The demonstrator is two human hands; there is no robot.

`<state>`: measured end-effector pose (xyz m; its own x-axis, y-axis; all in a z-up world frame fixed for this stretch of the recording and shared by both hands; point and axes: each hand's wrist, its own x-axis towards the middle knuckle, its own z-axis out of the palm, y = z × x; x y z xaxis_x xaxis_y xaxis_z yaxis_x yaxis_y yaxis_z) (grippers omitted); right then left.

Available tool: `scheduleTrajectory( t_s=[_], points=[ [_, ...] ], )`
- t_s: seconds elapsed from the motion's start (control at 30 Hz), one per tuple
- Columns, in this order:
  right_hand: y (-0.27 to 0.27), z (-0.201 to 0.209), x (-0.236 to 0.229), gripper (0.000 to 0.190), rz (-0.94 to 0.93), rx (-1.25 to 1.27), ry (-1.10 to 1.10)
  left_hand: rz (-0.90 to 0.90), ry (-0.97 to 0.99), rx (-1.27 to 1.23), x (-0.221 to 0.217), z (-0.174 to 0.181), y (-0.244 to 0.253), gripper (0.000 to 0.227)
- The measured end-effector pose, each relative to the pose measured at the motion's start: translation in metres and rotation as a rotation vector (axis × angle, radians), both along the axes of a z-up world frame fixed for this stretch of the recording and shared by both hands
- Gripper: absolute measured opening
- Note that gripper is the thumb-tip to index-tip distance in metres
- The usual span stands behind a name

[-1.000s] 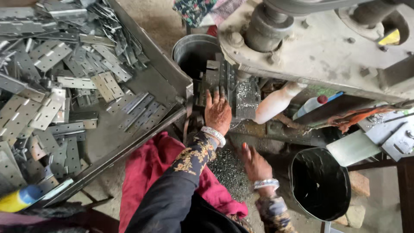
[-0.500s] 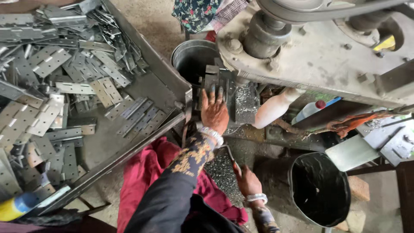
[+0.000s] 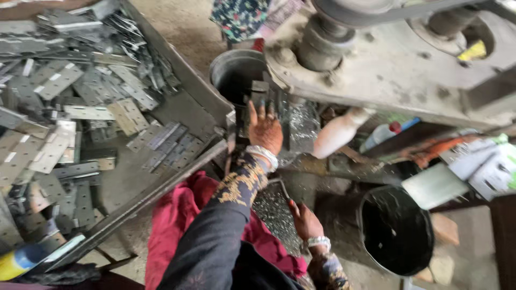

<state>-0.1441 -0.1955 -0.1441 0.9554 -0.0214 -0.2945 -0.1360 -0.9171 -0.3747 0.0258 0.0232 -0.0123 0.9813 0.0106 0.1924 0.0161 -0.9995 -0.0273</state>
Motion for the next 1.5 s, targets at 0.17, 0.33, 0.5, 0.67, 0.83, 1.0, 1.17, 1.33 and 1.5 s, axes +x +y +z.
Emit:
scheduleTrajectory(
  t_s=[0.17,0.33,0.5,0.67,0.83,1.0,1.17,1.33,1.5],
  points=[
    [0.022,0.097,0.011,0.049,0.011,0.201,-0.506,-0.132,-0.111,-0.124,-0.044,0.008,0.002,0.041],
    [0.021,0.148,0.009,0.055,-0.093,0.504,-0.556,-0.559,-0.305,-0.052,-0.127,-0.028,0.036,0.013],
    [0.019,0.144,0.015,0.064,-0.082,0.618,-0.547,-0.477,-0.397,-0.343,-0.092,-0.016,0.0,0.031],
    [0.015,0.127,0.013,0.065,-0.159,0.39,-0.58,-0.082,-0.336,-0.3,-0.061,0.007,-0.047,0.016],
    [0.023,0.137,0.017,0.061,-0.169,0.09,-0.291,-0.141,-0.326,-0.233,-0.105,0.004,-0.01,0.02],
    [0.032,0.15,0.023,0.063,-0.077,0.124,-0.29,-0.201,-0.338,-0.273,-0.093,-0.012,-0.002,0.065],
    [0.022,0.13,0.033,0.062,-0.06,0.086,-0.2,-0.126,-0.127,-0.205,-0.064,-0.016,-0.011,0.054],
    [0.011,0.055,0.021,0.07,-0.065,-0.024,-0.284,-0.055,-0.068,0.04,-0.05,-0.007,-0.015,0.042],
    [-0.005,-0.008,0.004,0.068,-0.001,-0.097,-0.041,-0.09,-0.141,-0.094,-0.06,-0.004,-0.01,0.045]
  ],
)
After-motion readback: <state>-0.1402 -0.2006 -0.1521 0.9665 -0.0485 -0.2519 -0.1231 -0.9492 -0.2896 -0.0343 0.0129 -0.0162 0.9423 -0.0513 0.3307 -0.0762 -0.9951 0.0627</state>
